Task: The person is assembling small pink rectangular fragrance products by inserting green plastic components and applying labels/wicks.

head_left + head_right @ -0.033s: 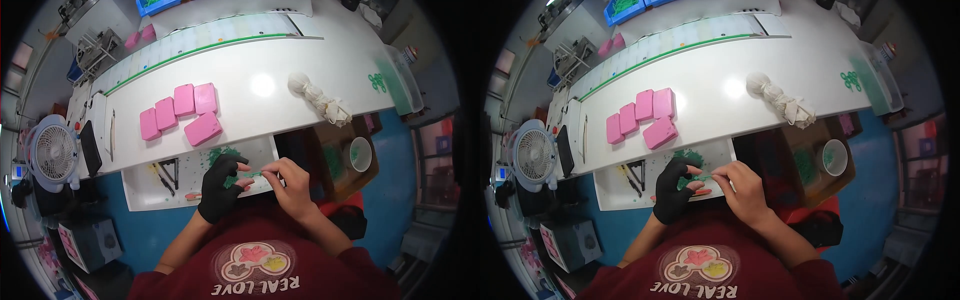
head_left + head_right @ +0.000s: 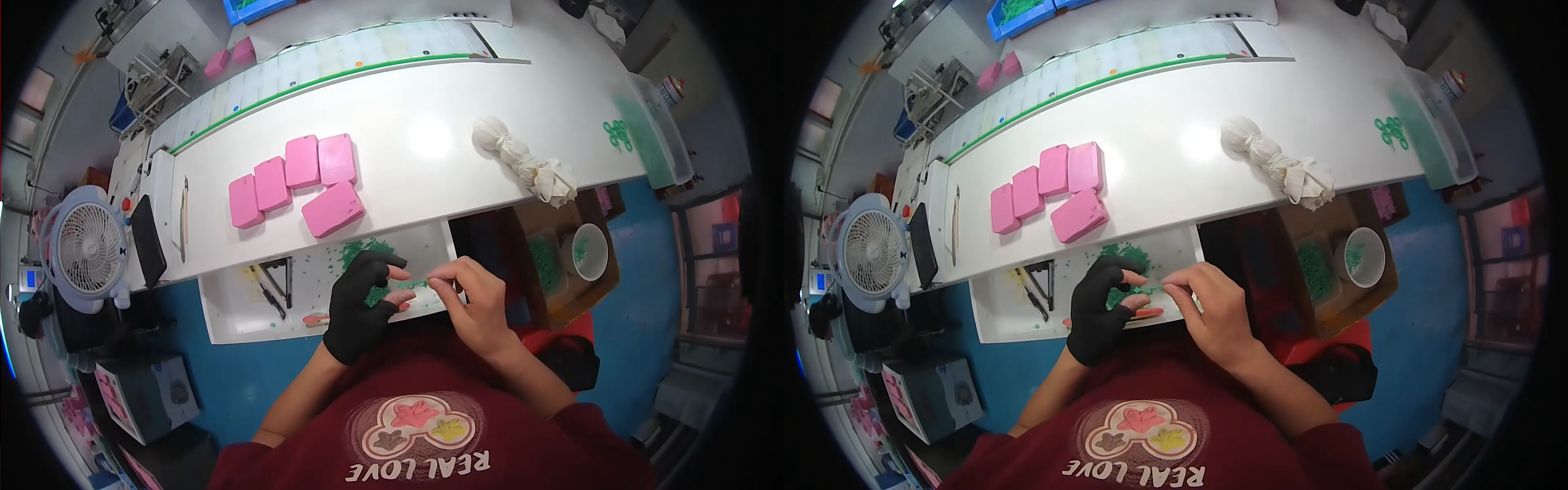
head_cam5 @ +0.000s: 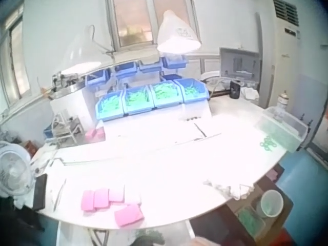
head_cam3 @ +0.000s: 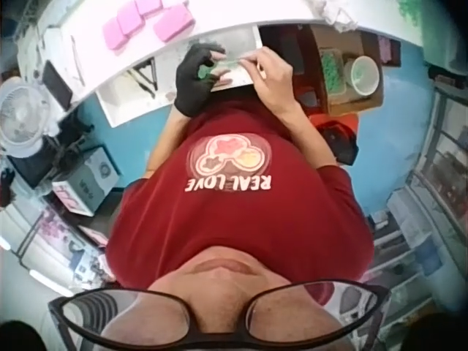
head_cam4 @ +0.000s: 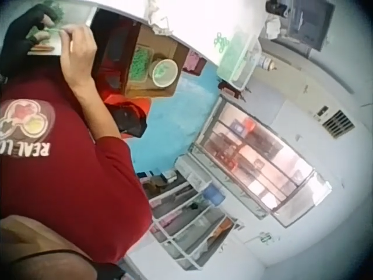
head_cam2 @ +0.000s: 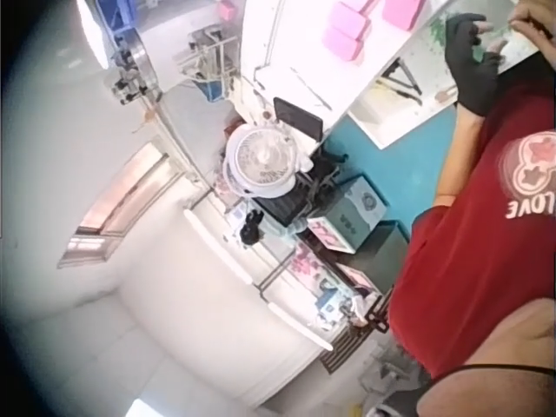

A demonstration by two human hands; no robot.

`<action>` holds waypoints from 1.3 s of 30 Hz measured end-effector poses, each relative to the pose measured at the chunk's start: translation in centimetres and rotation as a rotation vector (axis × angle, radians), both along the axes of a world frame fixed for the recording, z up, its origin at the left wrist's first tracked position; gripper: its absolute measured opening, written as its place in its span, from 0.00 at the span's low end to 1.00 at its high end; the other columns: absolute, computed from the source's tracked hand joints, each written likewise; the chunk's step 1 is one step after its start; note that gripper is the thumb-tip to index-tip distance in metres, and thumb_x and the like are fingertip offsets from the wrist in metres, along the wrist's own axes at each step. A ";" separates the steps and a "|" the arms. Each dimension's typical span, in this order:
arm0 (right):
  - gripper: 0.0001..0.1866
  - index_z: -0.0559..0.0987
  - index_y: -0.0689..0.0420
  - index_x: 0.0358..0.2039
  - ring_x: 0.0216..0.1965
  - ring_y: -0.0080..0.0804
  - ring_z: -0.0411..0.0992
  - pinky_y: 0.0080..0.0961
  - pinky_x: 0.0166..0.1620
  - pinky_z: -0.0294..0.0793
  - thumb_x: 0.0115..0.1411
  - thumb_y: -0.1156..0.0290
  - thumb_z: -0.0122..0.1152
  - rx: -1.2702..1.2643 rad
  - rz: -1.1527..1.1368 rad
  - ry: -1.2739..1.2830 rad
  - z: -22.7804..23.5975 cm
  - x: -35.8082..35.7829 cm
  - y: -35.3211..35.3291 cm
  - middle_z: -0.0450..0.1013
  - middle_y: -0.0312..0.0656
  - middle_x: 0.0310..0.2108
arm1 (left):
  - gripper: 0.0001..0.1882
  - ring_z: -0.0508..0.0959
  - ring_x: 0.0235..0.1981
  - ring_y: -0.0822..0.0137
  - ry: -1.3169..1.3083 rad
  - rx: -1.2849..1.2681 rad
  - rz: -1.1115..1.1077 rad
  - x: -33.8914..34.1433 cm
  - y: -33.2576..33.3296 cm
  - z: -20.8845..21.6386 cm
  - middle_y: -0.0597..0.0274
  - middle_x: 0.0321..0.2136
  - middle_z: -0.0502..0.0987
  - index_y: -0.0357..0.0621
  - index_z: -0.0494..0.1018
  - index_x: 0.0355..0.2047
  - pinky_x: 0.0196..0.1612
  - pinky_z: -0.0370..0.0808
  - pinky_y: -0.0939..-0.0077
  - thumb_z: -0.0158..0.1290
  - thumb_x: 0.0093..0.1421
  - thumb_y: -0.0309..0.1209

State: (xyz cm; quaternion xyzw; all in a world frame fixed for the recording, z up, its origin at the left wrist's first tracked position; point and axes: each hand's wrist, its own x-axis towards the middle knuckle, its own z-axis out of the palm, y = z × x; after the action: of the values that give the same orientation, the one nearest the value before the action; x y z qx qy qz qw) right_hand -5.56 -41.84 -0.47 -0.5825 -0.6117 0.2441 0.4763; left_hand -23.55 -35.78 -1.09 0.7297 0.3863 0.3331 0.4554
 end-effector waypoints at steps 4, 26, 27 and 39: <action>0.04 0.77 0.61 0.32 0.28 0.39 0.72 0.31 0.31 0.70 0.55 0.80 0.63 -0.037 0.002 0.009 -0.2 -0.4 0.1 0.73 0.43 0.27 | 0.12 0.76 0.40 0.62 -0.018 0.007 -0.004 -0.4 0.0 0.0 0.59 0.36 0.75 0.41 0.76 0.33 0.41 0.72 0.72 0.64 0.47 0.24; 0.05 0.78 0.59 0.31 0.26 0.35 0.71 0.29 0.29 0.69 0.54 0.78 0.64 0.018 -0.005 -0.027 0.6 -0.7 0.5 0.73 0.41 0.27 | 0.10 0.76 0.40 0.62 -0.034 -0.023 0.009 -0.7 0.2 -0.1 0.59 0.36 0.76 0.41 0.76 0.32 0.44 0.72 0.72 0.62 0.47 0.22; 0.05 0.78 0.59 0.31 0.26 0.35 0.71 0.29 0.29 0.69 0.54 0.78 0.65 0.034 0.001 -0.025 0.6 -0.8 0.6 0.73 0.41 0.27 | 0.10 0.76 0.40 0.62 -0.033 -0.020 0.007 -0.7 0.3 -0.1 0.59 0.36 0.76 0.41 0.76 0.32 0.44 0.72 0.72 0.62 0.47 0.22; 0.06 0.76 0.59 0.30 0.26 0.38 0.70 0.32 0.31 0.70 0.53 0.79 0.65 0.302 -0.271 -0.205 3.2 4.3 2.4 0.70 0.42 0.25 | 0.16 0.76 0.35 0.64 -0.043 -0.047 0.065 -0.8 0.3 -0.2 0.57 0.35 0.75 0.39 0.73 0.37 0.40 0.73 0.73 0.61 0.47 0.24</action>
State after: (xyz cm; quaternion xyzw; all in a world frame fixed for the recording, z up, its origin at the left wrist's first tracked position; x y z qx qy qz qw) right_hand -1.24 -39.39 2.73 -0.6032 -0.6027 0.0230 0.5219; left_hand -24.39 -35.48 -1.26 0.6985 0.4075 0.3545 0.4694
